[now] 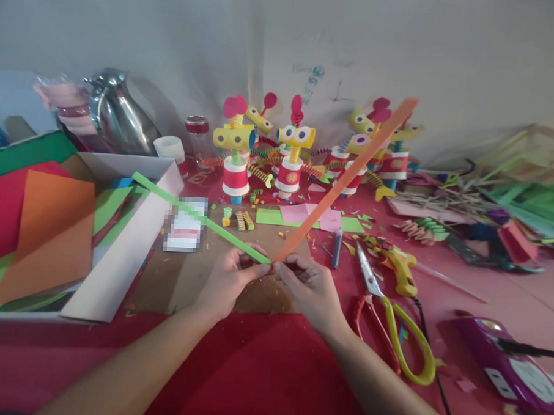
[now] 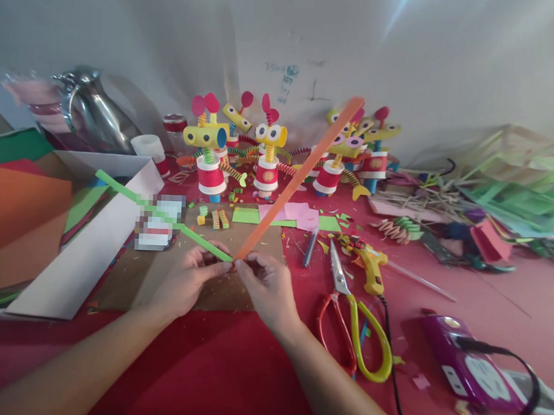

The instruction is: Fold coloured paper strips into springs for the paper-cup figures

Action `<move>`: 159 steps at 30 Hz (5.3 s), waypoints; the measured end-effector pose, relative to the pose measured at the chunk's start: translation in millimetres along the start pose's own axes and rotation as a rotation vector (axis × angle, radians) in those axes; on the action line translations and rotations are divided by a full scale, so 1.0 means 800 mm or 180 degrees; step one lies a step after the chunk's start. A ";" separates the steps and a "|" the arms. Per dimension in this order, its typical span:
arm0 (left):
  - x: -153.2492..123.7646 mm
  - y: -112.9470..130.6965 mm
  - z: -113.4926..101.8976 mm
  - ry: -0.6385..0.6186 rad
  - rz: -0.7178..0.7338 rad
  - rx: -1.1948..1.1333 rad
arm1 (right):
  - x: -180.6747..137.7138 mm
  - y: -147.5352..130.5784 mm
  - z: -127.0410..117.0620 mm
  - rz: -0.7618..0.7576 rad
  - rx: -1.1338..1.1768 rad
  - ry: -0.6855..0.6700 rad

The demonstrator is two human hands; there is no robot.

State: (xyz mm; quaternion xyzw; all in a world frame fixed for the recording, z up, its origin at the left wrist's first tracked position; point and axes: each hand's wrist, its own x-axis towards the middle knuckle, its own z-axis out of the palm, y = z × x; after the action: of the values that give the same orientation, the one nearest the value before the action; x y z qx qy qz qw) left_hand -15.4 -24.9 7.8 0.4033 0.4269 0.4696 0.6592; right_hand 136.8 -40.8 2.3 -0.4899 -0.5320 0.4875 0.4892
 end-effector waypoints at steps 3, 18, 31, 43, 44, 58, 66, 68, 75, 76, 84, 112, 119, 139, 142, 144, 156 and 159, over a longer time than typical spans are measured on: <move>0.000 0.001 -0.001 -0.0034 0.0026 -0.0011 | -0.001 -0.004 -0.001 -0.0041 0.0011 -0.0049; 0.000 0.000 0.000 0.0029 0.0163 0.0033 | -0.003 -0.007 0.002 0.0062 0.0248 0.0050; -0.004 0.002 0.008 0.0175 0.0254 0.0127 | -0.002 -0.004 0.003 0.0042 0.0288 0.0096; -0.005 -0.001 0.009 0.0233 0.0160 0.0186 | 0.002 0.012 0.007 0.0123 0.0345 0.0192; -0.005 -0.001 0.009 0.0240 0.0158 0.0215 | 0.002 0.012 0.007 0.0124 0.0326 0.0189; -0.002 -0.004 0.008 0.0185 0.0183 -0.0018 | 0.000 0.009 0.006 0.0269 0.0556 0.0126; -0.001 -0.003 0.001 -0.0055 0.0197 -0.0048 | 0.003 0.002 0.003 0.0345 0.0660 0.0191; 0.001 -0.003 -0.003 -0.0219 0.0026 -0.0281 | 0.002 -0.003 0.001 0.0346 0.0818 0.0209; 0.010 -0.006 -0.010 -0.0308 -0.0650 -0.0830 | 0.003 -0.009 -0.001 0.0319 0.0881 0.0153; 0.009 -0.005 -0.009 -0.0326 -0.0621 -0.0794 | 0.003 -0.008 -0.001 0.0328 0.0878 0.0173; -0.003 0.002 0.006 -0.0073 -0.0187 -0.0420 | 0.002 -0.005 0.004 0.0317 0.0998 0.0110; 0.008 -0.006 -0.001 0.0007 -0.0437 -0.0546 | 0.007 -0.002 -0.005 0.0152 0.0348 0.0090; 0.007 -0.010 -0.001 0.0003 -0.0454 -0.0356 | 0.010 0.008 -0.001 -0.0035 -0.0218 0.0095; 0.002 -0.010 0.006 0.0215 0.0156 -0.0686 | -0.004 -0.011 0.005 -0.0468 0.0107 0.0010; 0.001 -0.011 0.006 0.0203 0.0005 -0.0766 | -0.003 -0.005 0.007 -0.0478 0.0147 0.0176; -0.001 -0.010 0.006 0.0167 -0.0057 -0.0762 | 0.000 0.000 0.007 -0.0482 0.0135 0.0197; -0.002 -0.006 0.009 0.0150 -0.0041 -0.0603 | 0.003 -0.005 0.002 0.0200 0.0969 -0.0038; -0.002 -0.008 0.008 0.0121 -0.0007 -0.0639 | 0.003 -0.005 0.002 0.0248 0.1001 -0.0017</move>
State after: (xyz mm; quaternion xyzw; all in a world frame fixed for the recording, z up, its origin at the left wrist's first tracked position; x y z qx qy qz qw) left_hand -8.1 -28.6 4.3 0.3258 0.3906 0.5169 0.6886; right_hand 135.0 -38.9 6.4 -0.4263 -0.4310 0.5846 0.5391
